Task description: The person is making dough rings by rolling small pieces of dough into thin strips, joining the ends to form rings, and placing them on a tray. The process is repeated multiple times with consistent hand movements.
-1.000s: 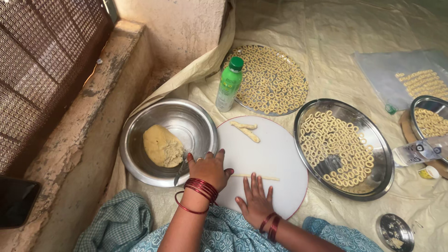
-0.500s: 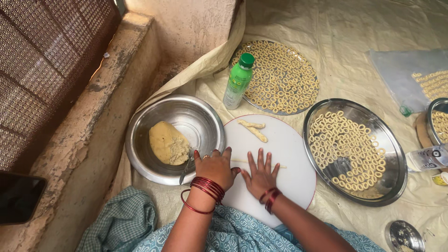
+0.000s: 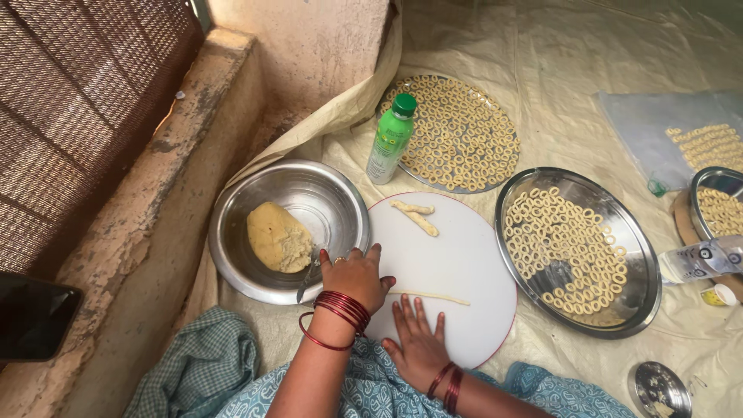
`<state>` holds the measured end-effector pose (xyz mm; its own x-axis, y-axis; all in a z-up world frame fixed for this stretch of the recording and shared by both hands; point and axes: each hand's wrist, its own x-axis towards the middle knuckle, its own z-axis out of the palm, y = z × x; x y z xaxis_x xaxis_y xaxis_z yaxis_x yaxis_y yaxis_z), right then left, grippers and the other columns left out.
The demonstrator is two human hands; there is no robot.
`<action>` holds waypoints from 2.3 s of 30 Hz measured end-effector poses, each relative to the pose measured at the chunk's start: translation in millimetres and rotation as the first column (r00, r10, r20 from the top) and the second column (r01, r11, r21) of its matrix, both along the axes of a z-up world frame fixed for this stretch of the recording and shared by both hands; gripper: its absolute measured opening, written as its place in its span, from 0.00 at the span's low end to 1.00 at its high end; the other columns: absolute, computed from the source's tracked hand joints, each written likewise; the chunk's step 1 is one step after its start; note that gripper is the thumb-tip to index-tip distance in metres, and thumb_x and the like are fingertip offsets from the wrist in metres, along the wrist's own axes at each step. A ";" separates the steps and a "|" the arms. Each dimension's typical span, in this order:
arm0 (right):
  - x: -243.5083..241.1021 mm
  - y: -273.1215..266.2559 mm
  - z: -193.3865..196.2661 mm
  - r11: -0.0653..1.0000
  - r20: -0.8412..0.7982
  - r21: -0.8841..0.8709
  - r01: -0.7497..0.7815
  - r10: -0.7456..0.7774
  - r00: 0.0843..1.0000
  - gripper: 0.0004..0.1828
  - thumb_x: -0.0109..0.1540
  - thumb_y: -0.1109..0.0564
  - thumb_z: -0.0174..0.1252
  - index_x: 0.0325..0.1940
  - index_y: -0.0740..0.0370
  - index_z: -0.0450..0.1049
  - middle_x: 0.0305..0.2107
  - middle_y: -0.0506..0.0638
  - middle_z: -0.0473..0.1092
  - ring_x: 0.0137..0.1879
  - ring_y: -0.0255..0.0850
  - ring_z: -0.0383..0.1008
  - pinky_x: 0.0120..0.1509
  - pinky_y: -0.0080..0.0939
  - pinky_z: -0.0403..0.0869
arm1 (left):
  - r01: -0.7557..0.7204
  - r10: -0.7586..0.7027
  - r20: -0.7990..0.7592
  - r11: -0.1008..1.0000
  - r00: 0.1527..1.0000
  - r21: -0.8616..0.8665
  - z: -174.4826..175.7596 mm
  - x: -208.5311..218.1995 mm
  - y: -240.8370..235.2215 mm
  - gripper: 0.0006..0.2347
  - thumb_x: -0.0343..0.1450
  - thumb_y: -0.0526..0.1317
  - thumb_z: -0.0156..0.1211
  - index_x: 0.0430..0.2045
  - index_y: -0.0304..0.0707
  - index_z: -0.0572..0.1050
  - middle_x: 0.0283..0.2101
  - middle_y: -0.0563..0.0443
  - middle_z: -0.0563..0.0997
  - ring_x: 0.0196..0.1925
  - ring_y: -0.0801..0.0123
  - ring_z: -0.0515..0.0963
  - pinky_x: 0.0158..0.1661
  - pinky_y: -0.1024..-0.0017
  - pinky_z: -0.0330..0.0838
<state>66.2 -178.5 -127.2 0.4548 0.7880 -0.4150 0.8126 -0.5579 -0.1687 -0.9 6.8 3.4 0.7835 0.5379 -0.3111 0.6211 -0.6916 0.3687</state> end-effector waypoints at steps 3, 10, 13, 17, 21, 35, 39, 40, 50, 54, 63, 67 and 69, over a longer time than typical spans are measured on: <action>-10.8 12.5 -1.1 0.999 -0.013 0.037 0.004 -0.004 1.000 0.44 0.68 0.35 0.40 0.79 0.61 0.38 0.78 0.59 0.33 0.82 0.55 0.25 0.75 0.79 0.29 | 0.001 -0.001 -0.009 1.000 1.000 -0.001 0.4 -0.9 0.4 0.31 0.71 0.57 0.59 0.68 0.50 0.60 0.60 0.39 0.73 0.60 0.46 0.75 0.69 0.36 0.41; -5.7 53.7 1.2 0.993 -0.009 0.110 0.050 -0.049 0.999 0.47 0.66 0.34 0.46 0.79 0.60 0.36 0.77 0.61 0.30 0.82 0.59 0.22 0.73 0.81 0.29 | 0.018 -0.017 0.009 1.000 1.000 -0.008 -1.7 4.4 4.4 0.31 0.71 0.55 0.58 0.68 0.48 0.59 0.60 0.38 0.72 0.60 0.45 0.75 0.68 0.35 0.42; 12.4 80.7 -4.4 0.987 0.063 -0.141 0.081 -0.073 0.995 0.54 0.63 0.30 0.49 0.81 0.55 0.32 0.77 0.59 0.25 0.82 0.57 0.19 0.76 0.79 0.29 | 0.019 -0.019 0.024 1.000 1.000 -0.006 -4.1 5.5 6.1 0.30 0.71 0.53 0.59 0.68 0.48 0.60 0.60 0.39 0.73 0.60 0.45 0.76 0.68 0.33 0.42; 46.8 110.0 -16.9 0.999 0.213 0.013 0.050 -0.051 0.976 0.53 0.62 0.31 0.48 0.81 0.57 0.32 0.78 0.59 0.23 0.81 0.59 0.19 0.70 0.85 0.31 | 0.020 -0.020 0.028 1.000 0.999 0.002 -4.4 6.1 6.5 0.31 0.70 0.54 0.59 0.68 0.50 0.59 0.60 0.38 0.73 0.58 0.44 0.77 0.67 0.32 0.42; 67.0 126.5 -21.8 0.990 0.178 0.052 0.129 -0.137 0.975 0.50 0.64 0.32 0.47 0.81 0.55 0.36 0.79 0.56 0.26 0.83 0.57 0.21 0.72 0.86 0.34 | 0.025 -0.025 0.002 1.000 1.000 -0.010 -2.9 5.9 7.4 0.31 0.71 0.56 0.58 0.68 0.49 0.59 0.60 0.37 0.73 0.59 0.43 0.75 0.67 0.32 0.42; -4.0 23.1 6.3 0.998 -0.067 -0.019 0.053 -0.054 0.996 0.43 0.69 0.35 0.37 0.80 0.59 0.36 0.78 0.55 0.32 0.83 0.54 0.27 0.76 0.79 0.31 | -0.008 0.008 0.020 1.000 1.000 0.002 -7.0 2.1 4.6 0.31 0.71 0.57 0.58 0.68 0.48 0.60 0.61 0.38 0.73 0.60 0.45 0.75 0.69 0.35 0.42; 7.1 -2.9 12.1 0.994 -0.028 -0.081 0.074 -0.076 0.997 0.42 0.69 0.33 0.33 0.80 0.59 0.37 0.78 0.55 0.32 0.83 0.53 0.25 0.77 0.77 0.29 | -0.014 0.013 0.029 0.999 1.000 0.035 -4.9 -2.8 2.6 0.31 0.70 0.57 0.59 0.67 0.48 0.61 0.61 0.38 0.72 0.60 0.45 0.75 0.68 0.35 0.42; 9.7 -6.9 13.1 0.990 -0.008 -0.113 0.086 -0.088 0.996 0.42 0.69 0.33 0.32 0.80 0.59 0.37 0.78 0.55 0.32 0.83 0.53 0.25 0.77 0.77 0.29 | -0.015 0.014 0.027 0.999 1.000 0.030 -4.5 -2.9 2.2 0.31 0.70 0.57 0.59 0.67 0.48 0.60 0.61 0.38 0.72 0.60 0.45 0.75 0.68 0.35 0.43; -1.6 21.5 7.2 0.999 0.002 -0.010 0.036 -0.036 0.999 0.43 0.69 0.34 0.39 0.79 0.60 0.39 0.78 0.58 0.31 0.82 0.56 0.25 0.75 0.79 0.29 | -0.009 0.009 0.008 1.000 1.000 0.013 -1.9 -0.4 4.1 0.31 0.70 0.58 0.58 0.68 0.49 0.60 0.61 0.39 0.72 0.60 0.46 0.75 0.68 0.36 0.43; 8.8 51.2 3.9 0.999 0.046 -0.014 0.046 -0.045 0.998 0.44 0.68 0.36 0.42 0.80 0.61 0.38 0.77 0.61 0.29 0.81 0.62 0.22 0.74 0.80 0.29 | -0.003 0.003 -0.004 1.000 1.000 0.003 -3.1 2.8 7.0 0.31 0.70 0.56 0.59 0.68 0.48 0.59 0.60 0.39 0.73 0.60 0.46 0.75 0.68 0.35 0.42; 59.2 105.4 -22.6 0.993 0.166 0.028 0.111 -0.114 0.979 0.42 0.66 0.45 0.43 0.82 0.46 0.35 0.77 0.57 0.25 0.81 0.62 0.21 0.74 0.82 0.32 | -0.001 0.001 -0.014 1.000 1.000 -0.011 -4.5 6.3 8.2 0.30 0.70 0.55 0.59 0.68 0.49 0.60 0.60 0.39 0.73 0.60 0.46 0.75 0.68 0.34 0.41; 42.9 87.3 -26.5 0.993 0.212 0.099 0.065 -0.085 0.974 0.39 0.69 0.46 0.41 0.82 0.49 0.36 0.78 0.58 0.29 0.81 0.64 0.24 0.72 0.83 0.33 | 0.000 0.000 -0.006 1.000 1.000 0.010 -8.5 5.9 9.8 0.28 0.72 0.54 0.57 0.67 0.49 0.60 0.60 0.39 0.72 0.59 0.45 0.76 0.68 0.34 0.41; 31.1 69.3 -20.7 0.997 0.118 0.041 0.059 -0.064 0.991 0.41 0.68 0.40 0.43 0.81 0.52 0.37 0.78 0.59 0.29 0.82 0.63 0.23 0.73 0.82 0.33 | 0.002 -0.001 -0.001 1.000 1.000 0.013 -12.6 7.7 9.7 0.27 0.74 0.53 0.55 0.67 0.48 0.60 0.60 0.39 0.72 0.59 0.45 0.75 0.68 0.33 0.41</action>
